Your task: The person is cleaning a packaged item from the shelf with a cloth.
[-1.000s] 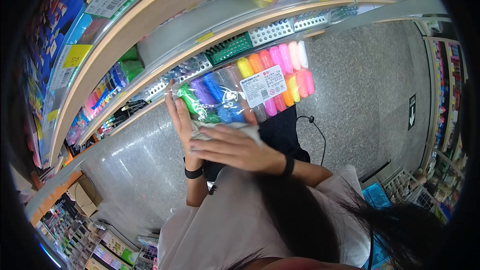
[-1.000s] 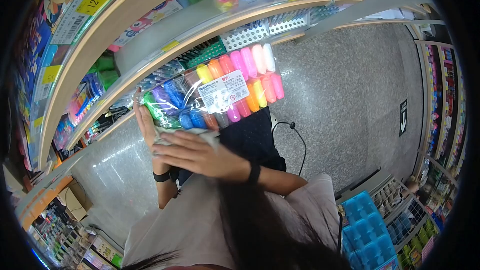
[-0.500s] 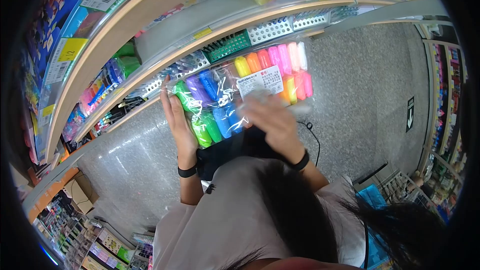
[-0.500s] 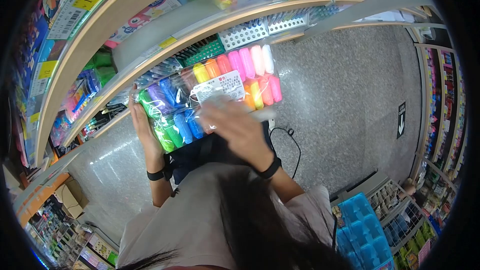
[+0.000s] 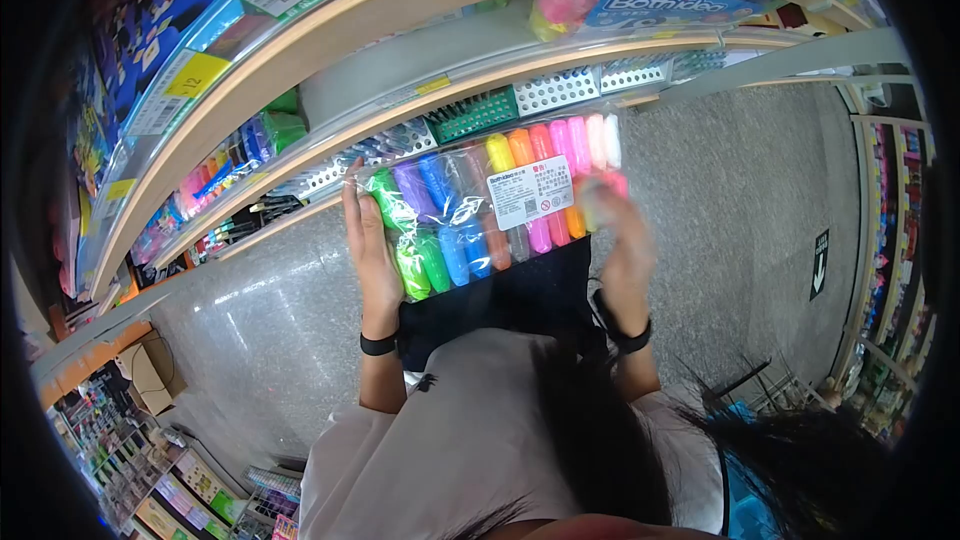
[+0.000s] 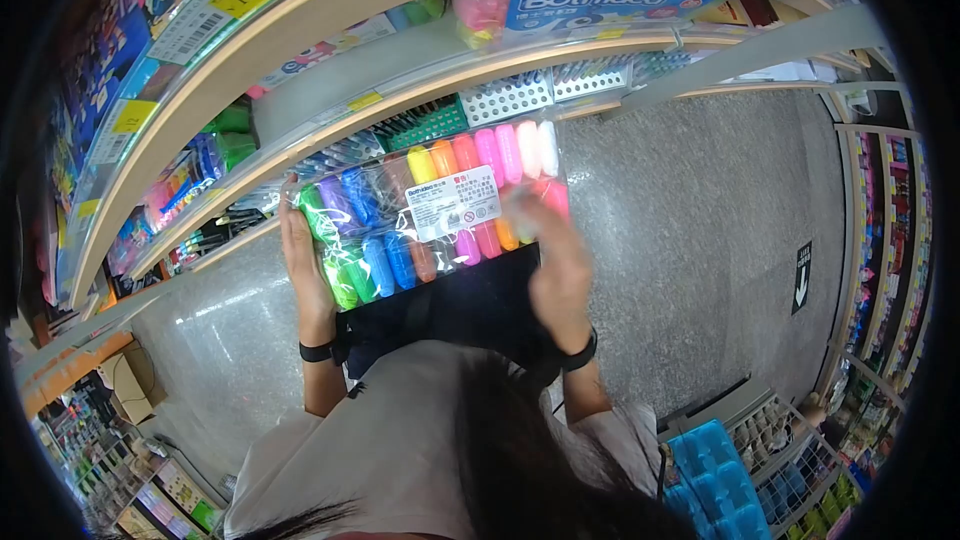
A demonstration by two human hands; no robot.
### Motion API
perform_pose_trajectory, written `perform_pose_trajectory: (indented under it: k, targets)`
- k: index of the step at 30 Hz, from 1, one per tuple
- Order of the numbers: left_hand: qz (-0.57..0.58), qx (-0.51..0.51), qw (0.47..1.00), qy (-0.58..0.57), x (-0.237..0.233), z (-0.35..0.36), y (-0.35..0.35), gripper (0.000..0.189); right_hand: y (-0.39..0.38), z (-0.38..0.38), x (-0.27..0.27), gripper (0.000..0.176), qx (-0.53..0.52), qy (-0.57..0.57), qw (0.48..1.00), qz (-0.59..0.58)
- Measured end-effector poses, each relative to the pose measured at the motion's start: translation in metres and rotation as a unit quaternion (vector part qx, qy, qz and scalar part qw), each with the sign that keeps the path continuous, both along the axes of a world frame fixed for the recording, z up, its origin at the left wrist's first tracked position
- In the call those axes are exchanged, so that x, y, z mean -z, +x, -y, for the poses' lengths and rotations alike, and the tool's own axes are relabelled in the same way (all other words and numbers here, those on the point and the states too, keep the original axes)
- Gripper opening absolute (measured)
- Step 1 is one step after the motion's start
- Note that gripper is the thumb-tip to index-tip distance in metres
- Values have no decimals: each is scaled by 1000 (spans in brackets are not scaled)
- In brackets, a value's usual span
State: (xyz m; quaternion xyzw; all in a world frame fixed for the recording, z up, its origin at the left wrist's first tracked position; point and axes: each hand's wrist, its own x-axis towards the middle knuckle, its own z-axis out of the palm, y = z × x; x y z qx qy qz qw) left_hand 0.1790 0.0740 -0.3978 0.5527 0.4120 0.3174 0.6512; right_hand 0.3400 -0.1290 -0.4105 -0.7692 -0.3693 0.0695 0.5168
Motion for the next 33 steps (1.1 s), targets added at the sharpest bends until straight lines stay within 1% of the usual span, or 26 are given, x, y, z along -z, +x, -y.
perform_pose_trajectory:
  k: [2,3,5,6,7,8,9,11,13,15,16,17,18,19,20,21,23,24,25,26,27,28,29,31,32,33]
  targets:
    - [36,-1,999,-19,-3,0,1,49,29,15,15,33,195,-34,978,-73]
    - [39,-3,999,-16,-3,0,0,49,44,21,27,33,192,-32,978,-70]
    - [28,10,999,13,-2,2,-2,50,64,22,38,33,218,-21,963,-158]
    - [31,7,999,15,-2,4,-2,50,64,23,41,33,214,-19,964,-156]
    - [38,8,999,-3,-4,6,-3,51,60,15,33,37,189,-37,936,-295]
    - [45,10,999,-21,-5,7,-4,51,56,10,29,43,158,-54,888,-428]
    - [47,7,999,-16,-5,7,-7,51,54,8,30,43,154,-51,890,-427]
    - [40,-3,999,-29,-4,7,-17,53,47,8,32,53,46,103,858,-501]
    - [43,2,999,-29,-8,8,-24,54,49,19,21,51,28,123,857,-500]
    - [80,23,995,-50,-13,11,-29,56,58,33,13,50,-5,69,910,-410]
    - [133,53,983,-116,-12,7,-44,55,60,32,-8,52,35,81,910,-404]
    - [135,46,983,-113,-15,-1,-53,55,66,36,-17,57,25,112,926,-360]
    - [133,159,974,-88,-21,-10,-59,54,74,42,-25,61,15,143,938,-314]
    - [128,271,952,-61,-28,-18,-61,53,80,46,-40,67,21,138,953,-270]
    - [119,320,940,12,-36,-27,-57,52,85,45,-58,73,28,134,965,-224]
    - [119,315,942,17,-46,-30,-54,52,87,41,-75,73,21,136,965,-224]
    - [62,278,935,213,-70,-29,-41,53,87,27,-115,80,-8,128,989,-69]
    - [79,289,921,248,-85,-30,-33,60,86,17,-135,80,-10,132,989,-67]
    - [123,289,905,287,-93,-29,-20,71,87,3,-155,76,-85,90,992,41]
    - [150,288,888,325,-101,-24,-6,86,85,-11,-171,72,-155,45,976,149]
    - [151,285,871,371,-114,-17,8,96,80,-24,-185,72,-153,49,975,153]
    - [163,287,851,409,-123,-13,22,101,72,-38,-196,71,-208,31,956,203]
    - [180,264,850,419,-123,-7,33,99,64,-52,-202,70,-261,12,932,251]
    - [181,193,836,481,-108,4,51,110,49,-79,-199,59,-272,58,922,269]
    - [216,163,845,462,-122,8,60,83,52,-87,-200,56,-282,76,921,259]
    - [215,115,848,471,-106,4,58,80,49,-88,-199,53,-285,89,924,238]
